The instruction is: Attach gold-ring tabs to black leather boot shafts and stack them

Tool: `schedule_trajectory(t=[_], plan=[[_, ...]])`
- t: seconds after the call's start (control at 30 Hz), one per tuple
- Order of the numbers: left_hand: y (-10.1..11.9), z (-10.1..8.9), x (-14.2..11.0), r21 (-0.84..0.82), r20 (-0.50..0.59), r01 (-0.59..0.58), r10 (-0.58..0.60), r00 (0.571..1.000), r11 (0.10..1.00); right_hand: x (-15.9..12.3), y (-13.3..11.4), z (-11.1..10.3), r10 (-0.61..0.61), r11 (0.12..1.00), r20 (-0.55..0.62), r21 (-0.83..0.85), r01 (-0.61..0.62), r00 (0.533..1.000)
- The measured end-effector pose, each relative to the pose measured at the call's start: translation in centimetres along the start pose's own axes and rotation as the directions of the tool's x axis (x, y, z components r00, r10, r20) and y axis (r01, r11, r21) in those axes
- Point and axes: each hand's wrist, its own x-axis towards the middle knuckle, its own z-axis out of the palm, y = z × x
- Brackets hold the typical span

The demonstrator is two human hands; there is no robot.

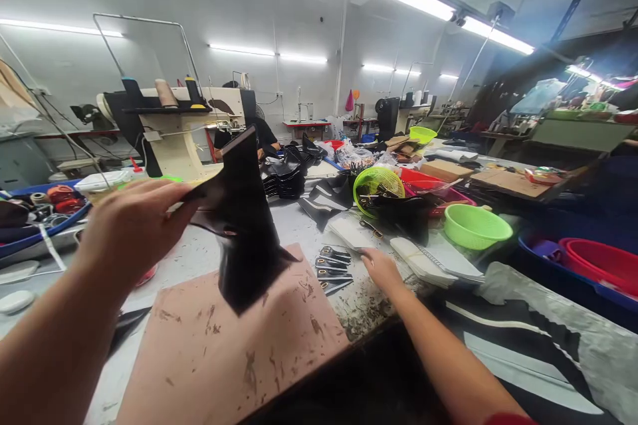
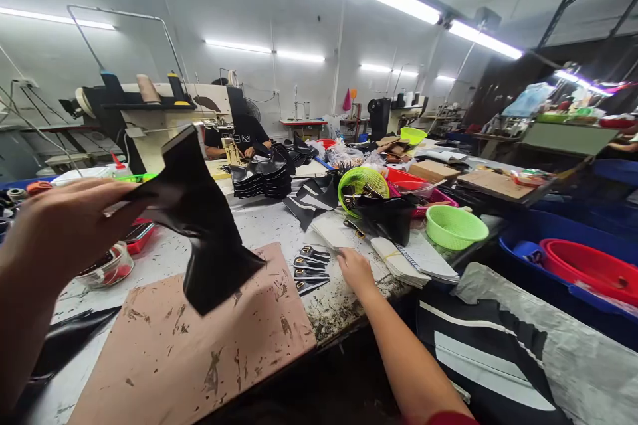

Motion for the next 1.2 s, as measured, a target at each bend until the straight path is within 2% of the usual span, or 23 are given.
schedule_trajectory(t=[0.03, 0.07, 0.13, 0.2, 0.23, 0.27, 0.3, 0.33, 0.37, 0.4, 0.43, 0.47, 0.57, 0.63, 0.67, 0.8, 0.9, 0.97, 1.03, 1.07, 1.1, 1.13, 1.2], plan=[[0.7, -1.1, -0.7, 0.103, -0.064, -0.014, 0.021, 0.998, 0.995, 1.3, 0.1, 0.0, 0.035, 0.999, -0.001, -0.021, -0.035, 0.999], [1.6, -1.8, -1.9, 0.174, -0.071, -0.046, 0.060, 0.996, 0.984, 2.6, 0.1, 0.1, 0.073, 0.996, -0.001, -0.045, -0.073, 0.997], [3.8, -1.7, -5.8, 0.208, 0.006, -0.184, 0.186, 0.982, 0.961, 4.6, 0.2, 0.5, 0.150, 0.985, 0.008, -0.094, -0.148, 0.989], [6.2, -0.1, -10.8, 0.026, 0.189, -0.350, 0.339, 0.921, 0.936, 6.1, 0.3, 0.9, 0.215, 0.968, 0.031, -0.142, -0.209, 0.976], [7.3, 0.9, -13.4, -0.068, 0.299, -0.357, 0.360, 0.884, 0.932, 6.6, 0.4, 1.2, 0.240, 0.960, 0.049, -0.164, -0.229, 0.970], [8.4, 1.9, -15.7, -0.164, 0.460, -0.340, 0.377, 0.804, 0.926, 7.0, 0.5, 1.4, 0.260, 0.952, 0.069, -0.185, -0.243, 0.963], [9.4, 2.7, -17.7, -0.256, 0.597, -0.290, 0.386, 0.703, 0.922, 7.3, 0.5, 1.6, 0.276, 0.945, 0.090, -0.206, -0.254, 0.957], [10.1, 3.3, -19.2, -0.328, 0.692, -0.211, 0.386, 0.610, 0.921, 7.5, 0.6, 1.7, 0.291, 0.938, 0.108, -0.225, -0.262, 0.951], [10.7, 3.7, -20.1, -0.370, 0.750, -0.129, 0.378, 0.543, 0.920, 7.6, 0.6, 1.8, 0.305, 0.931, 0.119, -0.245, -0.270, 0.945], [11.0, 3.9, -20.5, -0.397, 0.780, -0.058, 0.370, 0.505, 0.916, 7.6, 0.6, 1.9, 0.316, 0.925, 0.124, -0.262, -0.276, 0.941], [11.1, 4.1, -20.4, -0.412, 0.792, 0.002, 0.358, 0.495, 0.911, 7.6, 0.6, 1.9, 0.324, 0.919, 0.122, -0.277, -0.281, 0.938], [11.0, 4.4, -20.0, -0.422, 0.792, 0.046, 0.343, 0.506, 0.905, 7.6, 0.5, 1.9, 0.327, 0.915, 0.115, -0.288, -0.283, 0.938], [10.2, 6.0, -18.4, -0.447, 0.752, 0.110, 0.307, 0.583, 0.888, 7.4, 0.0, 1.9, 0.313, 0.915, 0.083, -0.294, -0.277, 0.946], [9.8, 7.7, -18.0, -0.485, 0.717, 0.091, 0.336, 0.611, 0.870, 7.4, -0.4, 2.0, 0.302, 0.920, 0.052, -0.277, -0.277, 0.952], [9.8, 8.7, -18.0, -0.505, 0.708, 0.071, 0.366, 0.605, 0.860, 7.4, -0.6, 2.1, 0.299, 0.924, 0.037, -0.262, -0.280, 0.953], [10.4, 11.2, -19.1, -0.520, 0.750, 0.062, 0.421, 0.511, 0.852, 8.0, -1.0, 2.1, 0.307, 0.940, 0.023, -0.165, -0.299, 0.951], [10.6, 11.6, -19.6, -0.537, 0.774, 0.144, 0.417, 0.477, 0.831, 8.1, -1.1, 1.2, 0.303, 0.953, 0.034, -0.044, -0.301, 0.952], [10.3, 11.8, -19.4, -0.565, 0.787, 0.243, 0.427, 0.445, 0.788, 7.5, -1.2, 0.0, 0.281, 0.958, -0.011, 0.066, -0.279, 0.960], [9.5, 12.1, -19.0, -0.588, 0.802, 0.393, 0.443, 0.402, 0.707, 6.1, -1.8, -1.3, 0.255, 0.954, -0.099, 0.187, -0.233, 0.962], [9.0, 12.3, -18.8, -0.589, 0.808, 0.493, 0.442, 0.390, 0.640, 5.1, -2.4, -2.0, 0.248, 0.949, -0.146, 0.237, -0.209, 0.958], [8.4, 12.4, -18.5, -0.580, 0.814, 0.597, 0.422, 0.398, 0.555, 4.0, -3.2, -2.5, 0.228, 0.941, -0.182, 0.293, -0.169, 0.957], [7.8, 12.4, -18.2, -0.568, 0.820, 0.686, 0.383, 0.425, 0.455, 2.8, -4.2, -2.8, 0.181, 0.929, -0.199, 0.356, -0.101, 0.963], [6.7, 12.1, -17.5, -0.568, 0.817, 0.789, 0.271, 0.509, 0.232, 0.2, -6.8, -3.0, -0.001, 0.876, -0.162, 0.475, 0.079, 0.987]])
